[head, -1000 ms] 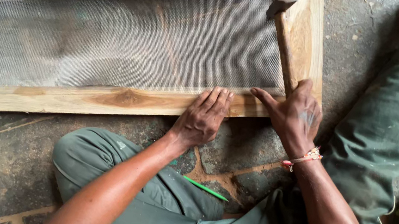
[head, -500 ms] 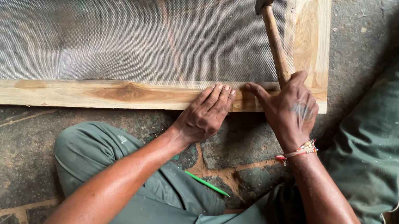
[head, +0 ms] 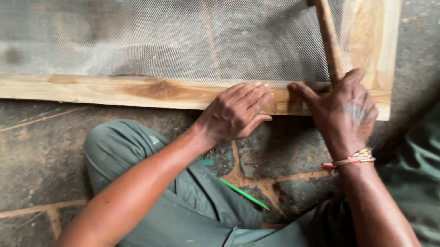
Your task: The person sits on a stone floor and secures a metal mesh screen to a wooden frame using a hammer and nails. They systematically place nails along the edges of the frame and hammer them in to attach the screen.
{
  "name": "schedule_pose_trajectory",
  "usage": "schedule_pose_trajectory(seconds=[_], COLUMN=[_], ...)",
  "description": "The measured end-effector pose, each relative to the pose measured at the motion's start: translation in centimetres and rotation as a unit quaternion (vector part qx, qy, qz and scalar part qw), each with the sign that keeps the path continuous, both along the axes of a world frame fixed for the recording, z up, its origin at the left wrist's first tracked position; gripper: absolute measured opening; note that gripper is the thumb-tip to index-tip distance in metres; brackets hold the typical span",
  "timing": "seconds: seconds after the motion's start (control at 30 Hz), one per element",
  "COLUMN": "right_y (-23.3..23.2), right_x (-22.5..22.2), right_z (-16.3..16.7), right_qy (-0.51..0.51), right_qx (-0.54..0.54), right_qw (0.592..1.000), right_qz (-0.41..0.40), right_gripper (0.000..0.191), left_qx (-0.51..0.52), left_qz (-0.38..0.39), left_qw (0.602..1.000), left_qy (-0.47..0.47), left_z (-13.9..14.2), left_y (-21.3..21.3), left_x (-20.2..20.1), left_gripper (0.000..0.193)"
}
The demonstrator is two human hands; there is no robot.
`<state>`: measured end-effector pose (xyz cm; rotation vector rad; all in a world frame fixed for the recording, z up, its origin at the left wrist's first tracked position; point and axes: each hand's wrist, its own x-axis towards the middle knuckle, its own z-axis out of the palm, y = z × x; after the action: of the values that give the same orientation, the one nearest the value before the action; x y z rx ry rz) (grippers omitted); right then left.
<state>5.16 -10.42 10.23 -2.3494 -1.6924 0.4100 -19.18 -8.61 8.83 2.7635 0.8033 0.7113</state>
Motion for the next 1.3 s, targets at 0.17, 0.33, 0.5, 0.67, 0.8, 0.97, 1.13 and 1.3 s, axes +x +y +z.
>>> schedule_pose_trajectory(seconds=[0.17, 0.33, 0.5, 0.67, 0.8, 0.97, 1.13, 1.3], right_y=[-0.1, -0.2, -0.3, -0.5, -0.5, -0.6, -0.8, -0.7], right_x=[0.3, 0.5, 0.5, 0.4, 0.5, 0.6, 0.5, 0.4], right_z=[-0.5, -0.9, -1.2, -1.5, -1.6, -1.7, -1.7, -1.4], right_qy=[0.01, -0.021, -0.008, 0.001, 0.0, -0.003, -0.016, -0.004], right_qx=[-0.008, 0.023, 0.023, 0.032, 0.027, 0.032, 0.064, 0.045], right_qw=[1.0, 0.999, 0.999, 0.999, 0.999, 0.999, 0.997, 0.998], right_qz=[0.006, 0.024, 0.023, 0.029, 0.031, 0.038, 0.05, 0.037], right_gripper=[0.086, 0.089, 0.09, 0.089, 0.088, 0.084, 0.084, 0.085], left_qx=[-0.036, -0.286, -0.241, -0.221, -0.214, -0.226, -0.229, -0.475], left_qz=[-0.011, 0.045, 0.078, 0.097, 0.087, 0.095, 0.117, 0.236], left_qw=[0.999, 0.947, 0.956, 0.958, 0.958, 0.949, 0.949, 0.844], left_qy=[-0.016, 0.137, 0.149, 0.157, 0.168, 0.195, 0.182, 0.076], left_z=[0.1, 1.2, 2.5, 2.4, 1.3, -0.4, 0.5, 2.9], left_y=[0.3, -2.7, -6.4, -6.8, -7.3, -7.7, -7.6, -5.7], left_x=[-1.2, -4.3, -6.4, -6.6, -6.9, -7.2, -6.9, -6.8], left_gripper=[0.023, 0.014, 0.008, 0.01, 0.005, 0.007, 0.011, 0.009])
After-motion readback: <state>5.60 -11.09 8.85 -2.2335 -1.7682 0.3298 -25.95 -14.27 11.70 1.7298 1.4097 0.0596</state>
